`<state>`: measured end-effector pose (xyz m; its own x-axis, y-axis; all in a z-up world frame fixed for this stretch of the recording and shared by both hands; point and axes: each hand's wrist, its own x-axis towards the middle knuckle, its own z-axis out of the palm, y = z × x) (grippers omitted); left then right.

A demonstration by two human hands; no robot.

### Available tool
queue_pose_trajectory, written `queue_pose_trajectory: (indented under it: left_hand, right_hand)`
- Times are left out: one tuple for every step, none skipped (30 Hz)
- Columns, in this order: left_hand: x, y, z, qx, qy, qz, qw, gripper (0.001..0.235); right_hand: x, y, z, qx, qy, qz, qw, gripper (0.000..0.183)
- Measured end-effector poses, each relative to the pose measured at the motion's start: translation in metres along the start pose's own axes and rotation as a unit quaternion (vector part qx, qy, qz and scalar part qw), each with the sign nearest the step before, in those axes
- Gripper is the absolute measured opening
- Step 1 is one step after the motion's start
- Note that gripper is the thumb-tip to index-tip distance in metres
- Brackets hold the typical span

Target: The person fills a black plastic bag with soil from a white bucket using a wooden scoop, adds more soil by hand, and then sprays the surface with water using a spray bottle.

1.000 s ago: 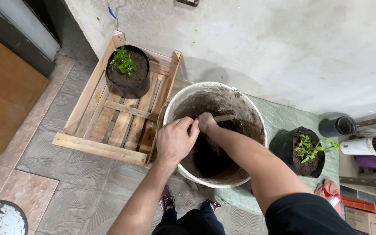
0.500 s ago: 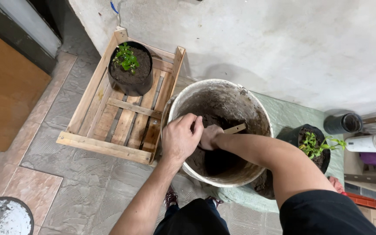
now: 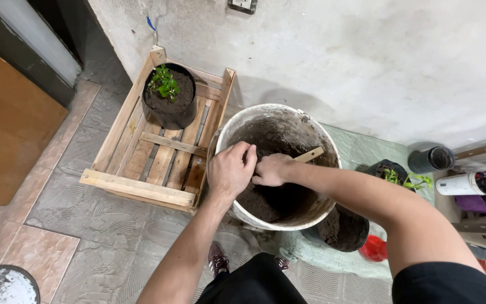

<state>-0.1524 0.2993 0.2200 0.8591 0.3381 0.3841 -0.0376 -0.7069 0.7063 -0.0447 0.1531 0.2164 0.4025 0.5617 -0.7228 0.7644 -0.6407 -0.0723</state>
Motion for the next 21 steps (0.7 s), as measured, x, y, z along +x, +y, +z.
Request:
queue_pose_trajectory:
  left_hand:
    - [0.000, -0.001, 0.000, 0.000, -0.011, -0.006, 1.000, 0.030]
    - [0.000, 0.000, 0.000, 0.000, -0.021, -0.010, 1.000, 0.029]
    - [0.000, -0.001, -0.001, 0.000, -0.020, -0.007, 1.000, 0.029]
    - [0.000, -0.002, -0.002, -0.004, -0.030, -0.008, 1.000, 0.030]
    - [0.001, -0.002, -0.002, -0.008, -0.039, -0.010, 0.999, 0.031]
    - [0.002, -0.002, -0.003, -0.009, -0.039, -0.006, 0.999, 0.031]
    - [0.002, -0.001, -0.005, -0.017, -0.046, -0.007, 0.999, 0.033]
    - [0.003, -0.001, -0.006, -0.025, -0.053, -0.009, 0.998, 0.034]
    - [0.002, 0.000, -0.011, -0.025, -0.052, -0.005, 0.998, 0.034]
    - [0.002, 0.002, -0.015, -0.049, -0.063, -0.004, 0.997, 0.036]
    - [0.002, 0.003, -0.019, -0.073, -0.074, -0.003, 0.995, 0.039]
    - [0.003, 0.003, -0.020, -0.073, -0.076, 0.001, 0.994, 0.039]
    - [0.004, 0.002, -0.020, -0.094, -0.079, 0.005, 0.992, 0.040]
    - [0.005, 0.001, -0.020, -0.115, -0.081, 0.008, 0.990, 0.041]
    - [0.005, 0.002, -0.022, -0.114, -0.082, 0.012, 0.990, 0.041]
    - [0.005, 0.004, -0.025, -0.120, -0.084, 0.014, 0.989, 0.043]
    - [0.005, 0.006, -0.027, -0.126, -0.087, 0.016, 0.988, 0.046]
    - [0.004, 0.008, -0.030, -0.126, -0.089, 0.018, 0.988, 0.046]
    - [0.004, 0.010, -0.033, -0.113, -0.103, 0.017, 0.988, 0.050]
    - [0.004, 0.013, -0.035, -0.100, -0.117, 0.017, 0.988, 0.054]
    - [0.005, 0.013, -0.035, -0.102, -0.120, 0.021, 0.987, 0.054]
  right_hand:
    - [-0.004, -0.001, -0.003, 0.006, 0.006, 0.004, 1.000, 0.072]
    - [-0.009, -0.003, -0.005, 0.013, 0.014, 0.009, 1.000, 0.072]
    - [-0.015, -0.004, -0.009, 0.012, 0.017, 0.011, 1.000, 0.072]
    - [-0.021, -0.004, -0.013, 0.019, 0.027, 0.010, 0.999, 0.073]
    - [-0.027, -0.005, -0.017, 0.027, 0.036, 0.010, 0.999, 0.074]
    - [-0.031, -0.003, -0.018, 0.027, 0.040, 0.013, 0.999, 0.074]
    - [-0.034, -0.002, -0.020, 0.031, 0.057, 0.008, 0.998, 0.071]
    - [-0.037, -0.001, -0.021, 0.033, 0.074, 0.003, 0.997, 0.070]
    - [-0.042, 0.000, -0.025, 0.034, 0.077, 0.005, 0.996, 0.070]
    - [-0.047, 0.000, -0.029, 0.031, 0.080, 0.009, 0.996, 0.073]
    - [-0.052, 0.000, -0.034, 0.029, 0.082, 0.012, 0.996, 0.075]
    - [-0.055, 0.004, -0.036, 0.032, 0.085, 0.014, 0.996, 0.075]
    - [-0.058, 0.008, -0.037, 0.060, 0.096, 0.022, 0.993, 0.072]
    - [-0.061, 0.012, -0.039, 0.087, 0.108, 0.030, 0.990, 0.069]
    - [-0.069, 0.013, -0.041, 0.089, 0.110, 0.032, 0.989, 0.069]
    - [-0.076, 0.014, -0.044, 0.083, 0.111, 0.046, 0.989, 0.068]
    - [-0.084, 0.014, -0.047, 0.077, 0.113, 0.061, 0.989, 0.067]
    - [-0.091, 0.016, -0.047, 0.079, 0.114, 0.063, 0.988, 0.067]
    - [-0.097, 0.017, -0.047, 0.078, 0.111, 0.070, 0.988, 0.069]
    - [-0.104, 0.020, -0.047, 0.078, 0.109, 0.080, 0.988, 0.070]
    - [-0.108, 0.024, -0.044, 0.080, 0.110, 0.084, 0.987, 0.070]
